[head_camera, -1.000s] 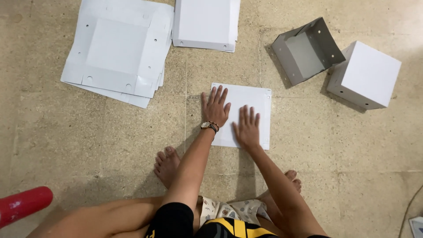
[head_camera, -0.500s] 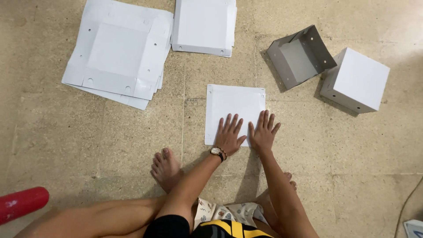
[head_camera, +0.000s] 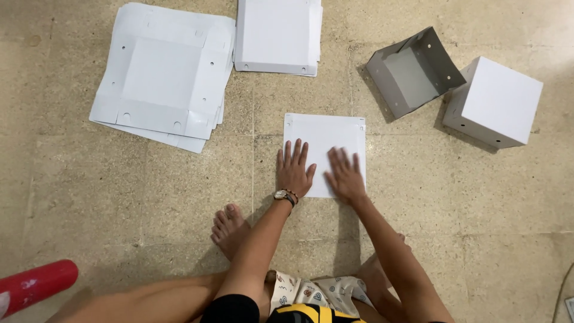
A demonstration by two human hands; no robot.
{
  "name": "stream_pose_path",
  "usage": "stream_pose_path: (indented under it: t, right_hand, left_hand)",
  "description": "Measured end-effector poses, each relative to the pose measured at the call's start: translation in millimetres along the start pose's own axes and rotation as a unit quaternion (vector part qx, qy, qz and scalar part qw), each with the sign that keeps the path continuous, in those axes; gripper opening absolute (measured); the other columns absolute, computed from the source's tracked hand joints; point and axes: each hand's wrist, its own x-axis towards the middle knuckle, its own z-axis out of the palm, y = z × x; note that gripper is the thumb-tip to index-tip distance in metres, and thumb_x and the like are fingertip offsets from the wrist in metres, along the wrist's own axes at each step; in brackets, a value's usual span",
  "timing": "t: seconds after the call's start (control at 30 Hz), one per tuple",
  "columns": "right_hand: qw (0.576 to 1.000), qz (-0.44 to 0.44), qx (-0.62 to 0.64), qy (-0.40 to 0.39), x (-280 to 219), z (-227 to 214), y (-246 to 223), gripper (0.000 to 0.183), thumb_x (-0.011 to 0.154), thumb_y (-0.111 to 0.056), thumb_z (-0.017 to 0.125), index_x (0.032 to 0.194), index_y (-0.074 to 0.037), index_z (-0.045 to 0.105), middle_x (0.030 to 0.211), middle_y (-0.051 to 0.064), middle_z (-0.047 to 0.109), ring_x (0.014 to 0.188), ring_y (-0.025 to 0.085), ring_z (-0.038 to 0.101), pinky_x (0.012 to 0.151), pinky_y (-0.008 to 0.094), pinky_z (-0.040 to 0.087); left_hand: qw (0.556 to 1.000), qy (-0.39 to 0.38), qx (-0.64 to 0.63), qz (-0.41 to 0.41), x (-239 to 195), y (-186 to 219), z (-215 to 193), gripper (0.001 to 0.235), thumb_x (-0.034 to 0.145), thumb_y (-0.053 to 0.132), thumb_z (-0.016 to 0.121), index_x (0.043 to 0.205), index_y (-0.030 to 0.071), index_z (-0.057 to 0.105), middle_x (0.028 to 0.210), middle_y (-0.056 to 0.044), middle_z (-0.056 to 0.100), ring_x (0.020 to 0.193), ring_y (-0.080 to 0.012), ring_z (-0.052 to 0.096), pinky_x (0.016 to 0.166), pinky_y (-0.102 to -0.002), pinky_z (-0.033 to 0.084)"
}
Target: The person sits on the floor and assembles small cardboard boxes by folding the flaps and tucking them into slots. They handle multiple flat-packed box components and completed boxes, working one at a time.
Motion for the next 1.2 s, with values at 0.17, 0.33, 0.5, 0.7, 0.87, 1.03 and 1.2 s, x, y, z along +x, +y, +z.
stream_pose_path:
  t: [0.17, 0.33, 0.5, 0.7, 0.87, 1.03, 1.2]
  right_hand:
    - [0.977, 0.19, 0.062, 0.079, 37.8, 18.4, 23.9, 0.071, 0.094, -0.053, 0.013, 0.143, -0.002, 0.015, 0.148, 0.018, 0.011, 0.135, 0.039, 0.005, 0.109, 0.054, -0.002]
    - [0.986, -0.06, 0.014, 0.154, 64.4, 1.1, -3.1, 0.057, 0.094, -0.046, 0.029, 0.14, -0.012, 0.031, 0.144, 0.005, 0.032, 0.132, 0.028, 0.028, 0.108, 0.052, 0.016]
    - [0.986, 0.142, 0.077, 0.048, 74.0, -0.8, 7.7, 0.063, 0.094, -0.053, 0.014, 0.144, -0.014, 0.016, 0.15, 0.005, 0.011, 0.136, 0.036, 0.002, 0.109, 0.054, -0.001]
    - [0.993, 0.085, 0.055, 0.062, 63.1, 7.4, 28.6, 0.059, 0.094, -0.049, 0.018, 0.144, -0.018, 0.021, 0.148, 0.002, 0.018, 0.136, 0.031, 0.01, 0.109, 0.054, 0.004]
    - [0.988, 0.127, 0.066, 0.052, 55.1, -3.6, -3.7, 0.063, 0.093, -0.054, 0.018, 0.144, -0.017, 0.021, 0.15, 0.003, 0.014, 0.136, 0.036, 0.005, 0.11, 0.052, 0.001]
    - [0.979, 0.174, 0.087, 0.062, 76.3, 12.8, 37.6, 0.055, 0.098, -0.048, 0.011, 0.145, -0.02, 0.018, 0.15, 0.002, 0.012, 0.137, 0.032, 0.0, 0.108, 0.052, -0.007]
    - [0.992, 0.07, 0.073, 0.07, 62.0, -9.2, -4.2, 0.057, 0.095, -0.051, 0.019, 0.143, -0.019, 0.026, 0.148, 0.0, 0.021, 0.137, 0.03, 0.007, 0.11, 0.048, 0.0]
  left_hand:
    - [1.0, 0.008, 0.005, -0.009, -2.2, 2.3, -4.2, 0.061, 0.09, 0.048, 0.024, 0.142, 0.016, 0.021, 0.149, -0.007, 0.017, 0.137, -0.0314, 0.013, 0.11, -0.048, 0.007]
    - [1.0, -0.023, 0.006, -0.012, -3.2, 2.9, -3.7, 0.06, 0.092, 0.048, 0.02, 0.143, 0.017, 0.018, 0.15, -0.005, 0.013, 0.137, -0.0297, 0.01, 0.111, -0.046, 0.004]
    - [0.999, -0.031, 0.001, -0.027, -1.2, 4.3, -6.7, 0.061, 0.091, 0.049, 0.021, 0.143, 0.018, 0.018, 0.15, -0.005, 0.013, 0.138, -0.0297, 0.009, 0.111, -0.047, 0.004]
    - [0.998, -0.053, 0.013, -0.031, -1.5, 6.7, -8.5, 0.061, 0.091, 0.049, 0.019, 0.143, 0.018, 0.016, 0.15, -0.005, 0.011, 0.138, -0.0295, 0.008, 0.111, -0.047, 0.004]
    - [0.998, -0.057, 0.01, -0.036, -3.0, 10.2, -12.4, 0.061, 0.09, 0.048, 0.022, 0.143, 0.018, 0.019, 0.15, -0.006, 0.014, 0.138, -0.03, 0.009, 0.11, -0.047, 0.004]
    - [0.996, -0.08, 0.03, -0.039, -0.5, 13.5, -21.0, 0.061, 0.09, 0.047, 0.02, 0.143, 0.018, 0.016, 0.15, -0.006, 0.012, 0.138, -0.0297, 0.008, 0.11, -0.048, 0.003]
    - [1.0, 0.022, 0.009, -0.017, 17.4, 6.3, 10.4, 0.052, 0.083, 0.044, 0.037, 0.126, 0.015, 0.038, 0.132, -0.009, 0.034, 0.125, -0.0324, 0.028, 0.101, -0.052, 0.017]
